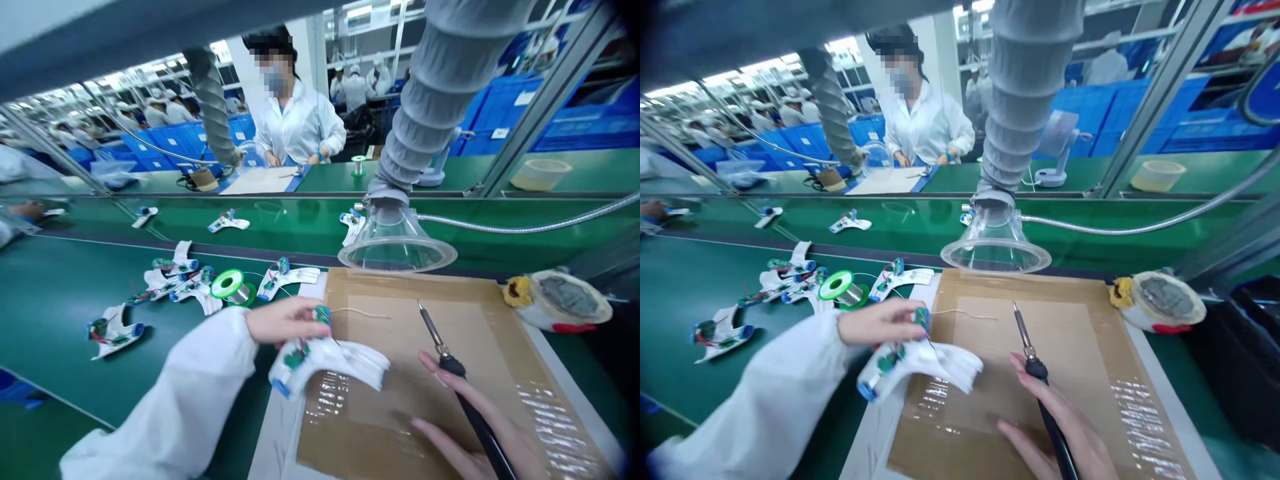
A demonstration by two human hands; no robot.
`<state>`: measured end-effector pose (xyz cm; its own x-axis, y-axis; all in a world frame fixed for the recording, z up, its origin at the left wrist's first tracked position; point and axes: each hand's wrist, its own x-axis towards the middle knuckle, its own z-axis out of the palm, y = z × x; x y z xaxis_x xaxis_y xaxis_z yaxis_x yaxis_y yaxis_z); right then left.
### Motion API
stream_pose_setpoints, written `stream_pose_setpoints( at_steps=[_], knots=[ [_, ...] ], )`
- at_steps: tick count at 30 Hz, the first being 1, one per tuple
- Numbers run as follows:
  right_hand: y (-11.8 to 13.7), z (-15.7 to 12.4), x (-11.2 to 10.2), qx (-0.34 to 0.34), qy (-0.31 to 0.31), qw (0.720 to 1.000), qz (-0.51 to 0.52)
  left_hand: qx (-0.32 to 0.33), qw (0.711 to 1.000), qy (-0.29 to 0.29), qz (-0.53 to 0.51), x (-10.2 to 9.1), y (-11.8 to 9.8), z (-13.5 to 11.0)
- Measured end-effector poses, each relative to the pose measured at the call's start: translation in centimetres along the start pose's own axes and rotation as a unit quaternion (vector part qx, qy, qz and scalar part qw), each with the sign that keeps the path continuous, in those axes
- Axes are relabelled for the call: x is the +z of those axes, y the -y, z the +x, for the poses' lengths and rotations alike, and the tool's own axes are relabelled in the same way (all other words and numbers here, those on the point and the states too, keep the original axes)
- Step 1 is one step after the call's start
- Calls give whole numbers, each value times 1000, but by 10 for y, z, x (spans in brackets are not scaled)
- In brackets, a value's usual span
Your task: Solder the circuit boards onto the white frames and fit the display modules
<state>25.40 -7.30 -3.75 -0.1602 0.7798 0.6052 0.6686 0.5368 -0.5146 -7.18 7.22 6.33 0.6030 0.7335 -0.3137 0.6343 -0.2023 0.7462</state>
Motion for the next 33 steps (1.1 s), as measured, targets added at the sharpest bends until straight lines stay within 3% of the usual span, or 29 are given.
stream_pose_setpoints(
  at_steps=[3, 6, 8, 12, 15, 18, 21, 24, 27, 30, 33],
  knots=[
    [0, 0, 1, -5, -20, 1000, -11, -57, 984, -148, 77, -67, 7, -10],
    [2, 5, 0, -20, -26, 999, -27, -77, 946, -275, 151, -100, 16, -1],
    [4, 8, -2, -25, -34, 999, -34, -78, 932, -300, 188, -100, 22, 13],
    [2, 7, -8, -22, -52, 998, -25, -79, 940, -252, 214, -84, 29, 44],
    [-3, 0, -13, -9, -43, 999, -29, -50, 942, -244, 225, -90, 22, 55],
    [-7, -5, -17, 12, -41, 998, -36, 7, 924, -292, 245, -109, 9, 50],
    [-7, -7, -20, 18, -53, 998, -36, 67, 862, -416, 280, -121, -1, 25],
    [-5, -5, -21, 35, -61, 997, -41, 127, 783, -520, 315, -111, -9, -15],
    [-4, -4, -21, 46, -83, 995, -44, 204, 740, -540, 346, -85, -25, -56],
    [-8, -5, -19, 42, -104, 992, -52, 244, 756, -505, 337, -56, -51, -77],
    [-13, -9, -15, 58, -128, 989, -53, 274, 816, -428, 275, -25, -75, -75]
  ],
)
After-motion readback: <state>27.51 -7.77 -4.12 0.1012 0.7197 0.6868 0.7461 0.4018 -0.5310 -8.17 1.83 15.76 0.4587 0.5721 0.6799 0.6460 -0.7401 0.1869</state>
